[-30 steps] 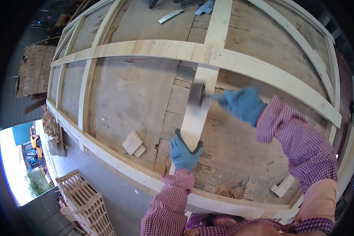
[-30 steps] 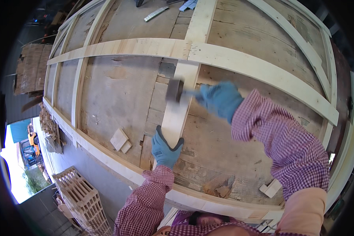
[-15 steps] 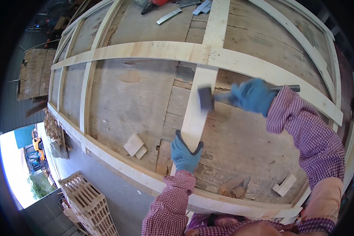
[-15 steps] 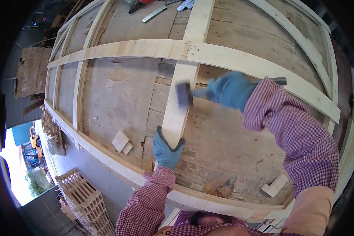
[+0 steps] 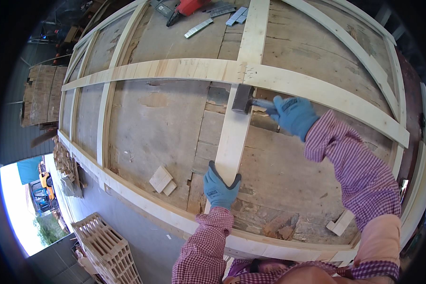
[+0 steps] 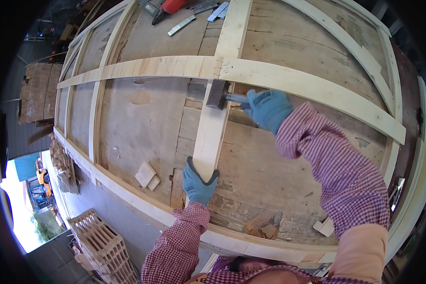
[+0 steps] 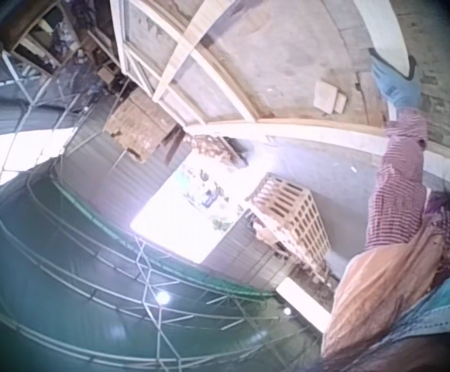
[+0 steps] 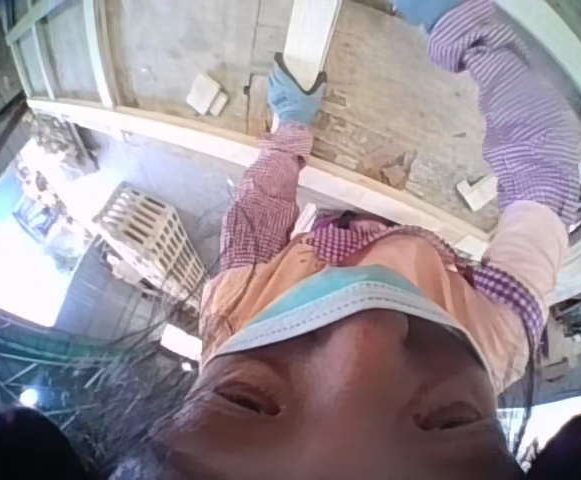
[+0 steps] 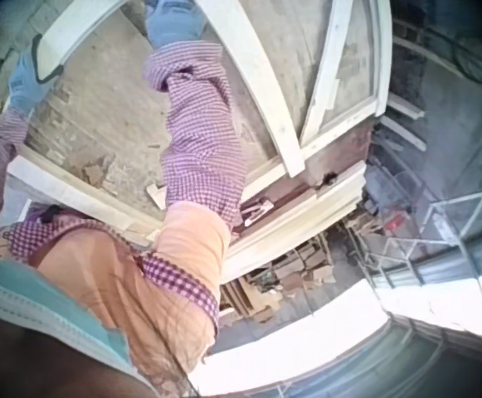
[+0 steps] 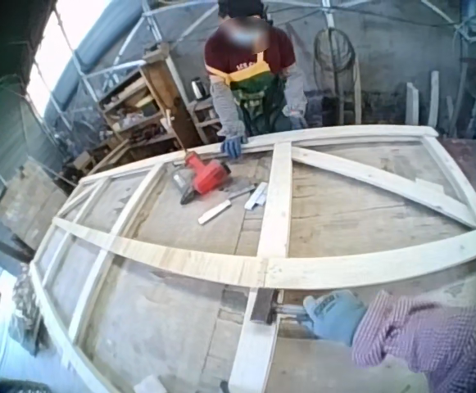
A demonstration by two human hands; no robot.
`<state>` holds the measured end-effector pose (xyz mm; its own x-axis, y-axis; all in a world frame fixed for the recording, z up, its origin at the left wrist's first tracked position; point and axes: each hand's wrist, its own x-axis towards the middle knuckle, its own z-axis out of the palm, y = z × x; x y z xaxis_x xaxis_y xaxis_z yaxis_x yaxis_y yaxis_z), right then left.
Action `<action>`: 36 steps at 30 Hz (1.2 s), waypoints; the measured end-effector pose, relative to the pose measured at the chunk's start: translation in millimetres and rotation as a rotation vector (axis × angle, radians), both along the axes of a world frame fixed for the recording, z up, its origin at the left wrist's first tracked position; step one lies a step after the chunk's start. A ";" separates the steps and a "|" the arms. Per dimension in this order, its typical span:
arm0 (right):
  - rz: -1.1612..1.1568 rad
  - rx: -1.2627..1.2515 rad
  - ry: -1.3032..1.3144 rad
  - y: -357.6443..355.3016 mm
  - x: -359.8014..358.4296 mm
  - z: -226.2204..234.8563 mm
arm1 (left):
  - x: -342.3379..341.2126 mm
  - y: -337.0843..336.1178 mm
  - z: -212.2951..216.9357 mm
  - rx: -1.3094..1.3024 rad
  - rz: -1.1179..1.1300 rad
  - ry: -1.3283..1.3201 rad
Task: The person assembles a large wooden frame by positioning planks and using a pneumatic nail gun to fasten them. They also use a hammer to adjust pieces and place small wooden blocks at joints.
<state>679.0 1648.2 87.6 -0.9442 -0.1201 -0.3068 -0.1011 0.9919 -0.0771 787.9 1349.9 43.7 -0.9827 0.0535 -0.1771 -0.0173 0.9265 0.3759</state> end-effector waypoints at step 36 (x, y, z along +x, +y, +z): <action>0.527 -0.119 0.003 -48.0 47.3 1.3 | -1.6 1.2 -1.6 -0.011 -0.002 0.000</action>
<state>726.3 1600.2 88.9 -0.7472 -0.6116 -0.2601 -0.5833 0.7910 -0.1845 786.2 1351.1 42.1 -0.9827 0.0532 -0.1774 -0.0157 0.9305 0.3658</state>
